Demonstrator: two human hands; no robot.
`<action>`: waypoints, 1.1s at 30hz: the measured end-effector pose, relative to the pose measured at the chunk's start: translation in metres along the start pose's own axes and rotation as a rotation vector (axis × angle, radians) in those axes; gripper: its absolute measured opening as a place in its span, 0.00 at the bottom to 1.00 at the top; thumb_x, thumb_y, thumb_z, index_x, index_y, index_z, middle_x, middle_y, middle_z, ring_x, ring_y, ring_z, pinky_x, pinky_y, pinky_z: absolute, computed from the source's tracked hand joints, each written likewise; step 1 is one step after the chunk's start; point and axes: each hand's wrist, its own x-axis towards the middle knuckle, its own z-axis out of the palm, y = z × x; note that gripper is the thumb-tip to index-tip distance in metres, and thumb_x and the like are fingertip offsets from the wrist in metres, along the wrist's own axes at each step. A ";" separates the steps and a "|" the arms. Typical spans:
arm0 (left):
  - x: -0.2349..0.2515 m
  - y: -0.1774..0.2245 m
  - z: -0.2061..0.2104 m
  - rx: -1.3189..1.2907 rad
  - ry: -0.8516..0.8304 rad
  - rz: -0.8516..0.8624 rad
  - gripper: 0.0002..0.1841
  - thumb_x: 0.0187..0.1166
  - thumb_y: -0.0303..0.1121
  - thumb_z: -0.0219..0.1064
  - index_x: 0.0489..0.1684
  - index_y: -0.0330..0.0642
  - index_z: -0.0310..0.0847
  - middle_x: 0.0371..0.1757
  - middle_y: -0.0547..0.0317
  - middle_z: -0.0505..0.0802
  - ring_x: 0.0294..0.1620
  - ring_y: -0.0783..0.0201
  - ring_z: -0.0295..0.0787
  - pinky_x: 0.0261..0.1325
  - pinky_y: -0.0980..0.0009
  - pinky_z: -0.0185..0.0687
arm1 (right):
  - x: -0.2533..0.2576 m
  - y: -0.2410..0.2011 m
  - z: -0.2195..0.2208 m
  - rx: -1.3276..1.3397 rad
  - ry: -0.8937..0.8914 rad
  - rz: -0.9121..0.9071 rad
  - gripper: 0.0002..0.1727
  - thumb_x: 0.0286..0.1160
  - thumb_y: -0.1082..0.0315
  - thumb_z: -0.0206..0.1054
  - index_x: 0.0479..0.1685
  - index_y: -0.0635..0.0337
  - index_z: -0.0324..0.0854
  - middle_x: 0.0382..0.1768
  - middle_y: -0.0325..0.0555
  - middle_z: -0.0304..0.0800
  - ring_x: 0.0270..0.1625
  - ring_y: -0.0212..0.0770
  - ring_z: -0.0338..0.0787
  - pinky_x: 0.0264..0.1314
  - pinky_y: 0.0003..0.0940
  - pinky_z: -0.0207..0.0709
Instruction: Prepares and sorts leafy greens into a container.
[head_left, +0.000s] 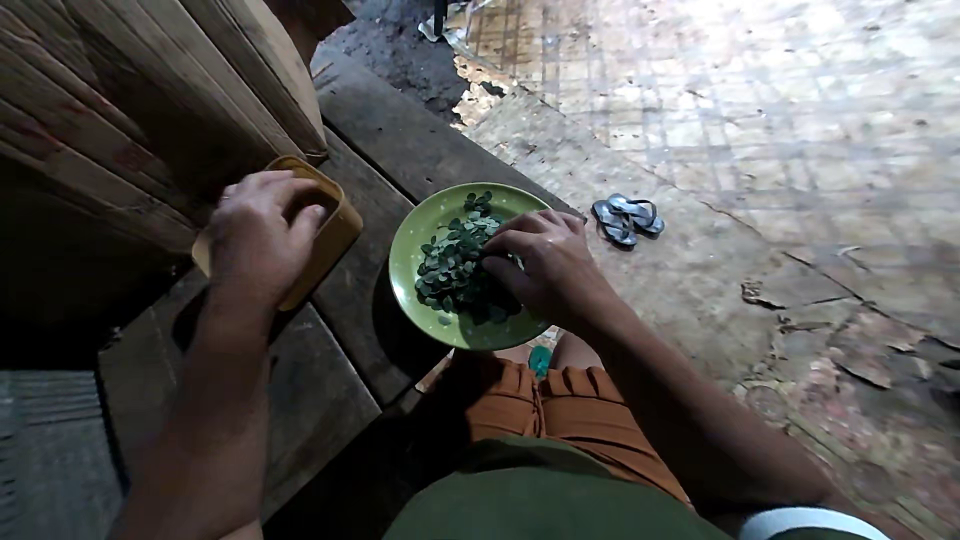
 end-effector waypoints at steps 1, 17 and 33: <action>-0.002 0.008 0.005 -0.051 -0.020 0.049 0.18 0.87 0.35 0.62 0.68 0.35 0.84 0.74 0.35 0.83 0.79 0.35 0.75 0.80 0.37 0.66 | 0.002 0.000 0.003 -0.029 -0.006 -0.001 0.09 0.77 0.59 0.70 0.46 0.49 0.94 0.52 0.44 0.93 0.62 0.52 0.87 0.71 0.62 0.67; -0.031 0.092 0.081 -0.153 -0.183 0.308 0.12 0.78 0.44 0.71 0.46 0.47 0.93 0.62 0.53 0.91 0.66 0.46 0.83 0.65 0.41 0.75 | -0.009 0.009 -0.013 0.113 0.050 0.063 0.10 0.79 0.64 0.68 0.51 0.51 0.93 0.51 0.43 0.93 0.60 0.49 0.88 0.70 0.62 0.68; -0.029 0.094 0.058 -0.342 -0.079 0.283 0.09 0.80 0.41 0.68 0.42 0.50 0.92 0.62 0.60 0.90 0.66 0.58 0.83 0.66 0.48 0.74 | -0.008 -0.006 -0.006 0.248 0.105 0.021 0.07 0.74 0.64 0.72 0.45 0.51 0.93 0.50 0.40 0.92 0.61 0.44 0.87 0.71 0.59 0.68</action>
